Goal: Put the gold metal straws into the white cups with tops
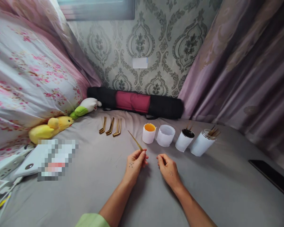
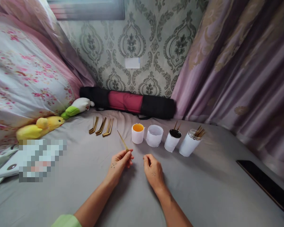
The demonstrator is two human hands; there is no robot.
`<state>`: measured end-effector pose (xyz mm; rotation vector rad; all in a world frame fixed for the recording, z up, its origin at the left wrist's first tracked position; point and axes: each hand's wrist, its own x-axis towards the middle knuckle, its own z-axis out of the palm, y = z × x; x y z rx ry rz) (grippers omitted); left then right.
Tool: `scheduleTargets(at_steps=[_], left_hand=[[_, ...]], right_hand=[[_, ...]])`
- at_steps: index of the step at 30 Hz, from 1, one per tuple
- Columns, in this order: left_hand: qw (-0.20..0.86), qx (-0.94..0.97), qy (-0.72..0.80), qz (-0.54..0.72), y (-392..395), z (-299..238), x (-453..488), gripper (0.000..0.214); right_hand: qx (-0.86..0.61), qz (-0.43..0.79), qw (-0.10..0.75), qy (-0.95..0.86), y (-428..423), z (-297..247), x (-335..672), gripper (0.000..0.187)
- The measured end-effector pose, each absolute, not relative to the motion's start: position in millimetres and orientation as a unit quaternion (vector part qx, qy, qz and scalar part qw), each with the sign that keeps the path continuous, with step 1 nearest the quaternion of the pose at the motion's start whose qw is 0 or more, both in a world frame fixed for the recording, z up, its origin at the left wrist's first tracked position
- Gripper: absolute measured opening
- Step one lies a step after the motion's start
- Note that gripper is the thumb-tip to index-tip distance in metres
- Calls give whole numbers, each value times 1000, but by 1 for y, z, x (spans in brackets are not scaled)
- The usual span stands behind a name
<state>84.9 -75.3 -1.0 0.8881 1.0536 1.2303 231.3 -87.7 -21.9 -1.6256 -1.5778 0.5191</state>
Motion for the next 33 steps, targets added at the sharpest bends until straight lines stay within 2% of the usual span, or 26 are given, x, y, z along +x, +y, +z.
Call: scheduleTargets(at_steps=[12, 25, 33], left_hand=[[494, 499, 467, 537, -86, -12, 85, 38], [312, 690, 459, 464, -97, -9, 85, 33], [245, 740, 446, 441, -99, -9, 87, 34]], right_hand=[[-631, 239, 412, -613, -90, -18, 232, 29], [-616, 277, 453, -582, -92, -15, 232, 29], [-610, 298, 478, -557, -93, -17, 233, 35]])
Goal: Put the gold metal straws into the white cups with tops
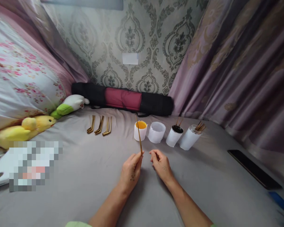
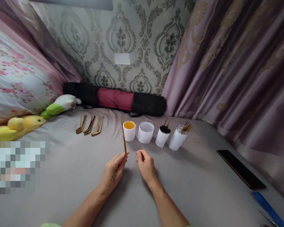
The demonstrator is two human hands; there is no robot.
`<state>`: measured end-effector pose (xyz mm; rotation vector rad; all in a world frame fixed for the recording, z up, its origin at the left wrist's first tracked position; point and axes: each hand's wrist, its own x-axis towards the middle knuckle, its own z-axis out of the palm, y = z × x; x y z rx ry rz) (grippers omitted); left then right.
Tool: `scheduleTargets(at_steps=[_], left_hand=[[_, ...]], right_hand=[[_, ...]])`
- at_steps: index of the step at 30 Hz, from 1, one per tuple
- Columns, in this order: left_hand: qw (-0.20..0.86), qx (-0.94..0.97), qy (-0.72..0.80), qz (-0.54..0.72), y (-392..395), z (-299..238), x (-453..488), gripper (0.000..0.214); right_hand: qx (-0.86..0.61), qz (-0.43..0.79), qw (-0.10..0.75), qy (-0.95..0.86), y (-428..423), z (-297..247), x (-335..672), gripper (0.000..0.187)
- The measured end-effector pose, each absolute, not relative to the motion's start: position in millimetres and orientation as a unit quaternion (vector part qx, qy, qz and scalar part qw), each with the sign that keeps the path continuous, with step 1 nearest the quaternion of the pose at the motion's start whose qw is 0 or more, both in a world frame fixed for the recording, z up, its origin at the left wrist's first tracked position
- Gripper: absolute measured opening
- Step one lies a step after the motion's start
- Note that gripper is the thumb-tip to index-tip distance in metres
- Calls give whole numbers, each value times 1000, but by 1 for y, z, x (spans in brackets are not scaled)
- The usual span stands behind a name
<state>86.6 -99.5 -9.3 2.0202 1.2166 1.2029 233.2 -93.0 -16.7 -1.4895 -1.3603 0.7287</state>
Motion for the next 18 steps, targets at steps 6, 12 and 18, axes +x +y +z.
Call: scheduleTargets(at_steps=[6, 12, 18], left_hand=[[203, 769, 467, 387, -102, -9, 85, 34], [171, 780, 479, 364, -102, -10, 85, 35], [158, 790, 486, 339, -103, -11, 84, 36]], right_hand=[[-593, 316, 483, -561, -93, -16, 234, 33], [-582, 332, 488, -560, -93, -15, 235, 32], [-576, 364, 497, -538, -95, -10, 234, 28]])
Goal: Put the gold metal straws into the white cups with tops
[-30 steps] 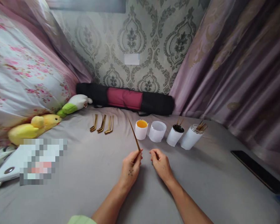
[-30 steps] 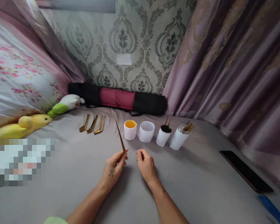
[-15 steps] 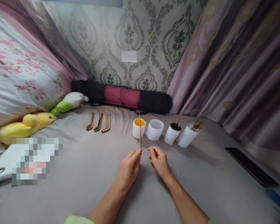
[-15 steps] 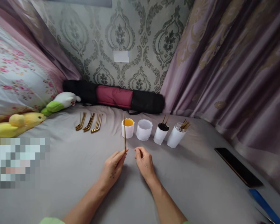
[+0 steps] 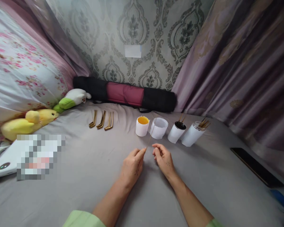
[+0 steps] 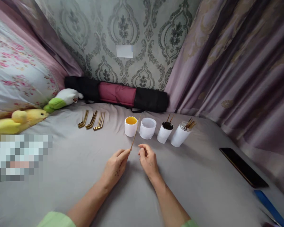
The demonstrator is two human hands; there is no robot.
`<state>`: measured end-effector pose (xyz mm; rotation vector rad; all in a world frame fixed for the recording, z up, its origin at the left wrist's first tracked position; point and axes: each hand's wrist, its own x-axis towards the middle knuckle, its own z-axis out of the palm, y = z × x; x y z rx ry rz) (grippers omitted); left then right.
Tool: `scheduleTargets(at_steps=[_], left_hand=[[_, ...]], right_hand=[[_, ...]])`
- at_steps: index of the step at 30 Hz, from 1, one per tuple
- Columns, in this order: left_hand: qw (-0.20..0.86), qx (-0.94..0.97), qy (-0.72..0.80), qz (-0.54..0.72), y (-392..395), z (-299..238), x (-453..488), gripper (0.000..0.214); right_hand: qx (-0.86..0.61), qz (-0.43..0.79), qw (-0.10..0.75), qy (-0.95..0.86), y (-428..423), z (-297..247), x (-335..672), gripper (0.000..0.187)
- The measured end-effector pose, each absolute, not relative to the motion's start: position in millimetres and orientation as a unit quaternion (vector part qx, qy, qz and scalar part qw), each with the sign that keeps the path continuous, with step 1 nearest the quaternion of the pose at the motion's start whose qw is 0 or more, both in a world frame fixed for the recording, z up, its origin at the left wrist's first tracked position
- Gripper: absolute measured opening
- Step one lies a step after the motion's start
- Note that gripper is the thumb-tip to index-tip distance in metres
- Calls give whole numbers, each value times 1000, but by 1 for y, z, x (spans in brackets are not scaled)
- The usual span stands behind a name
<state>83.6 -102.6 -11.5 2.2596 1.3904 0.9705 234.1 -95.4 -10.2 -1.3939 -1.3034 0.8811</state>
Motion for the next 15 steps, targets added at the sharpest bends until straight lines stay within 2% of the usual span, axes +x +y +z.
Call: scheduleTargets(at_steps=[15], left_hand=[[148, 806, 480, 313, -105, -6, 84, 37]], right_hand=[[-539, 386, 512, -546, -97, -8, 234, 26]])
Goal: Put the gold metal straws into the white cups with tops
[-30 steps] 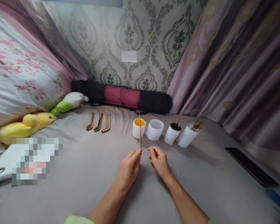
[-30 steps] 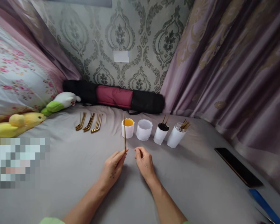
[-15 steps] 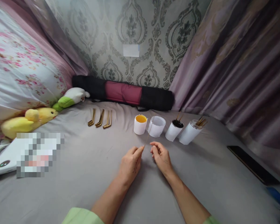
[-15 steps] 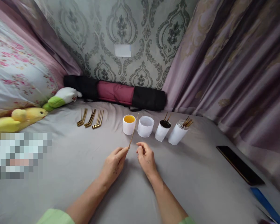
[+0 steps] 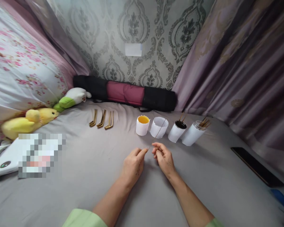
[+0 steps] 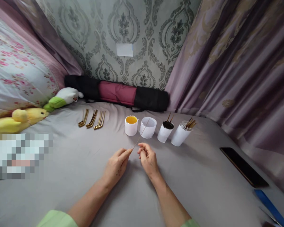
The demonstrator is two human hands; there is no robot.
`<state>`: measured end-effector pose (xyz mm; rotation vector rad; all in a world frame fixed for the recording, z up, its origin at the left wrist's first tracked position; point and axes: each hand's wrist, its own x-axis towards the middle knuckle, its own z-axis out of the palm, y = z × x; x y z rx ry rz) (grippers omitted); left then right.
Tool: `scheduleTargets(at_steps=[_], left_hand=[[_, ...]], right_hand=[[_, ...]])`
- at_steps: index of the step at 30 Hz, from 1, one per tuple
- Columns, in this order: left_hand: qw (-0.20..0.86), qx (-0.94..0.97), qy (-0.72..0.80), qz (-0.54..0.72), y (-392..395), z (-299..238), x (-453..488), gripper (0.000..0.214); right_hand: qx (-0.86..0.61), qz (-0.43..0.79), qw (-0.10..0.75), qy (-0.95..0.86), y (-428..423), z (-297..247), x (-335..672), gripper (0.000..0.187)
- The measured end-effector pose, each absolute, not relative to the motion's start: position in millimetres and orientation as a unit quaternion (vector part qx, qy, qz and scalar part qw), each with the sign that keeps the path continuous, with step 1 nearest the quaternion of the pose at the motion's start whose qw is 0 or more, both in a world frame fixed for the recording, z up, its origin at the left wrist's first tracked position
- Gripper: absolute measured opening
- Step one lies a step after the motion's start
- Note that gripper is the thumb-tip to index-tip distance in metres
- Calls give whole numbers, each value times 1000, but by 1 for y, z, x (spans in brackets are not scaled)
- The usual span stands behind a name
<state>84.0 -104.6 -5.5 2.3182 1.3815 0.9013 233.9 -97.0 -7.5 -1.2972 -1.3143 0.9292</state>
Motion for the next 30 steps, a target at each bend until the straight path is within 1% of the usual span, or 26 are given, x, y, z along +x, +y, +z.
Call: scheduleTargets(at_steps=[7, 15, 24, 30], left_hand=[[125, 812, 474, 316, -105, -5, 85, 36], [96, 822, 484, 286, -105, -7, 85, 36], [86, 828, 487, 266, -106, -5, 85, 35], [80, 833, 488, 250, -106, -6, 86, 33]], right_hand=[[-529, 393, 510, -553, -97, -5, 233, 28], [-500, 427, 526, -540, -98, -3, 232, 29], [-497, 458, 533, -510, -98, -1, 234, 29], [-492, 478, 523, -507, -99, 0, 233, 29]])
